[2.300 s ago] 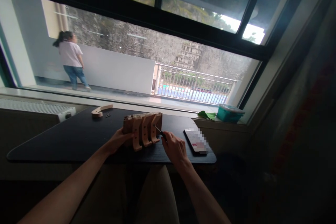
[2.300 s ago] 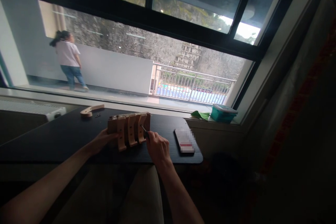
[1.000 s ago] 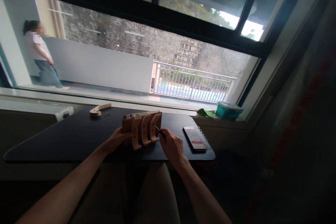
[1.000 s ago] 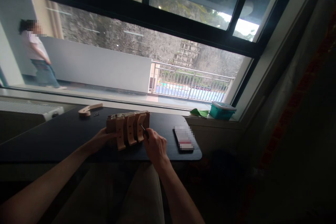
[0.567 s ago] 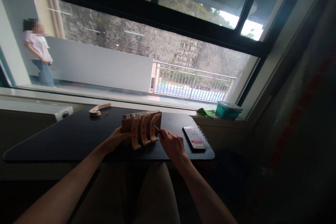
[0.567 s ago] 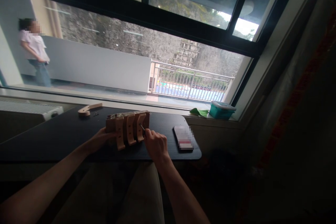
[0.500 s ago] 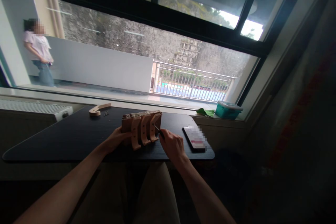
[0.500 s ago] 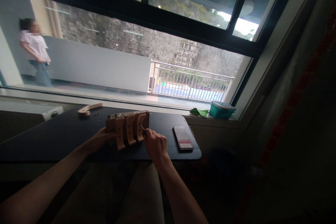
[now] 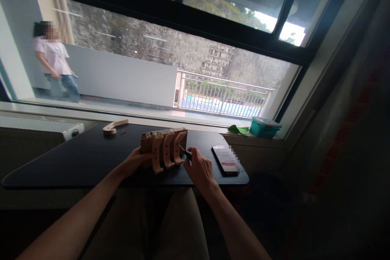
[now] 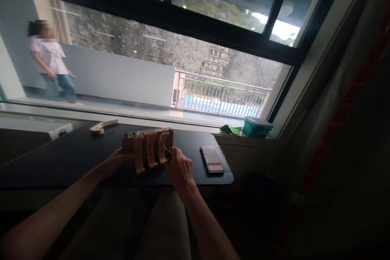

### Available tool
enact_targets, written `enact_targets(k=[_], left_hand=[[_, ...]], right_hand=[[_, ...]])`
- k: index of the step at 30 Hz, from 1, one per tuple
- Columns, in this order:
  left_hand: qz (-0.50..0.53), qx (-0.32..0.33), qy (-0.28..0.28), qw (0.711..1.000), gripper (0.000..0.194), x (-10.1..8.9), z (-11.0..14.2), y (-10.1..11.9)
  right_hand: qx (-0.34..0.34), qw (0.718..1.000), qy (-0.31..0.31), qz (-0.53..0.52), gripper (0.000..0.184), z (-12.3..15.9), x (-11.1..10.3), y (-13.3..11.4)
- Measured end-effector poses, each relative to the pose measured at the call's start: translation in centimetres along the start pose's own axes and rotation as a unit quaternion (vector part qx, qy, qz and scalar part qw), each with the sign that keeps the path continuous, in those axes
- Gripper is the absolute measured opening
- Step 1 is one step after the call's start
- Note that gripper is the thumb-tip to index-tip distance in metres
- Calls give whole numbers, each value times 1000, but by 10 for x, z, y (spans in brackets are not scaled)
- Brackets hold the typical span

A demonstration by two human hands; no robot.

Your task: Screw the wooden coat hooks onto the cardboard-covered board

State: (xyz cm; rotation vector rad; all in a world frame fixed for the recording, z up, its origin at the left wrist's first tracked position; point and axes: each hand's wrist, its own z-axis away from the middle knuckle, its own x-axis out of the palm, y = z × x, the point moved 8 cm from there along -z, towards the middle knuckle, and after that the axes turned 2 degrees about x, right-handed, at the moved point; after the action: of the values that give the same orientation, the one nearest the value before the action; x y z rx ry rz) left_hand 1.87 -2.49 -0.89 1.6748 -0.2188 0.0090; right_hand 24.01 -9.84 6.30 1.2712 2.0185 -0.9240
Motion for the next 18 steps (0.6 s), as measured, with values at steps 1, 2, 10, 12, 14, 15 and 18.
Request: enact_targets(k=[1, 2, 10, 12, 14, 15, 18], left_hand=[[1, -1, 0, 1000, 47, 0, 0, 0], [3, -2, 0, 1000, 48, 0, 0, 0], [7, -9, 8, 1000, 50, 1, 2, 1], [8, -11, 8, 1000, 50, 1, 2, 1], [10, -11, 10, 1000, 50, 2, 2, 1], [11, -11, 11, 1000, 50, 2, 2, 1], [11, -10, 17, 1000, 51, 0, 1, 1]], right_hand=[[-14, 1000, 2, 16, 19, 0, -1, -2], [-32, 999, 5, 31, 14, 0, -2, -4], [-74, 996, 31, 45, 6, 0, -4, -6], [-52, 998, 29, 22, 7, 1, -2, -2], [-22, 999, 26, -2, 10, 2, 1, 2], [-6, 1000, 26, -13, 11, 2, 3, 5], [36, 998, 24, -40, 15, 4, 7, 10]])
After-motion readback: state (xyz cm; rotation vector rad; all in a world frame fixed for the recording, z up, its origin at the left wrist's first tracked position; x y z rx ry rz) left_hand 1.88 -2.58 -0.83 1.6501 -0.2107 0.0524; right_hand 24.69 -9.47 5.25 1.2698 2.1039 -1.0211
